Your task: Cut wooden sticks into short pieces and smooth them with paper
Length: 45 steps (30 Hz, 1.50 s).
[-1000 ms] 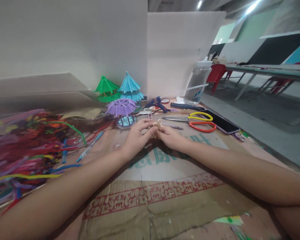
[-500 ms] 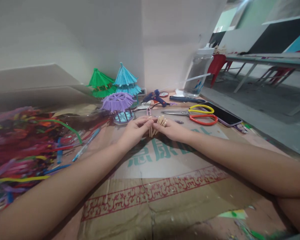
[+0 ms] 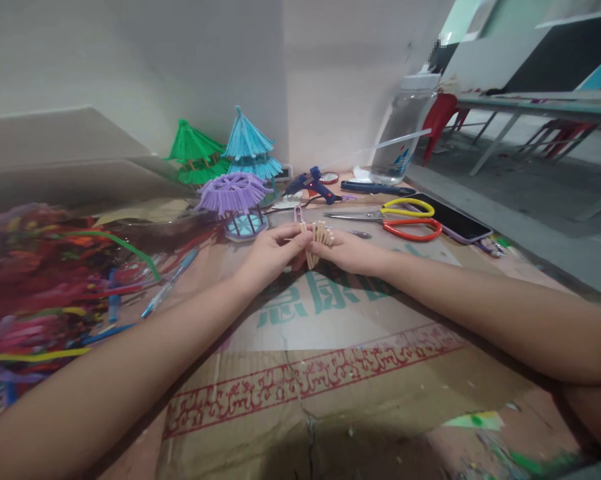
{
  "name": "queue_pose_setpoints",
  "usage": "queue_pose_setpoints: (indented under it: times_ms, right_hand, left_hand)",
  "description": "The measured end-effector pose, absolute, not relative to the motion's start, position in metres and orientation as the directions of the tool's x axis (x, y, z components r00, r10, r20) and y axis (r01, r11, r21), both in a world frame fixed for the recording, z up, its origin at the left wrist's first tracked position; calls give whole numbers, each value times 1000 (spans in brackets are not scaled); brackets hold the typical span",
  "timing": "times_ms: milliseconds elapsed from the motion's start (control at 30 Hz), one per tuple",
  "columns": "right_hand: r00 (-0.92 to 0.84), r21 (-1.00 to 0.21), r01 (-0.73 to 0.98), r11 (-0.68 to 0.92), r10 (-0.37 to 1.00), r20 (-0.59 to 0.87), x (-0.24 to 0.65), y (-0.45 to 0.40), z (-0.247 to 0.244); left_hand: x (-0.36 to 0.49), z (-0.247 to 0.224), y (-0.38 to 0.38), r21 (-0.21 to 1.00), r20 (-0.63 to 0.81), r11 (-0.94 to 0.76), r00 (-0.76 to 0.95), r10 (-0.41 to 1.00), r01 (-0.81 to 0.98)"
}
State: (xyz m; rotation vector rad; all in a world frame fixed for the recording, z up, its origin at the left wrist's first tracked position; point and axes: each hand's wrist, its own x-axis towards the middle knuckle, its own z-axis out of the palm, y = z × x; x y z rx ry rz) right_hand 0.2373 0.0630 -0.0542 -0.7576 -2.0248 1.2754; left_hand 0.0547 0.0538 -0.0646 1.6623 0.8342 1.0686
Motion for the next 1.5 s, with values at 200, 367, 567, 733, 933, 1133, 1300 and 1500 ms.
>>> queue_pose_setpoints:
  times_ms: [200, 367, 567, 733, 933, 1133, 1300, 1500]
  right_hand:
    - [-669, -958, 70, 278, 725, 161, 239, 69, -60]
    - [-754, -996, -87, 20, 652, 79, 244, 79, -72]
    - [-736, -989, -141, -42, 673, 76, 242, 79, -75]
    - [-679, -998, -43, 42, 731, 60, 241, 72, -72]
    - [-393, -984, -154, 84, 909, 139, 238, 64, -71]
    - [-392, -959, -265, 97, 898, 199, 233, 57, -66]
    - [-393, -956, -271, 114, 894, 217, 233, 56, -64]
    - [-526, -978, -117, 173, 824, 209, 229, 50, -64]
  left_hand:
    - [55, -63, 55, 926, 318, -368, 345, 883, 89]
    - [54, -67, 57, 921, 323, -374, 326, 889, 108]
    - [53, -70, 60, 897, 368, -426, 331, 869, 120]
    - [55, -74, 62, 862, 412, -488, 367, 834, 140]
    - [57, -81, 60, 848, 382, -481, 371, 846, 223]
    - [57, -80, 61, 805, 353, -470, 345, 870, 362]
    - [61, -78, 58, 724, 331, -538, 466, 820, 431]
    - [67, -87, 55, 638, 373, -602, 491, 787, 480]
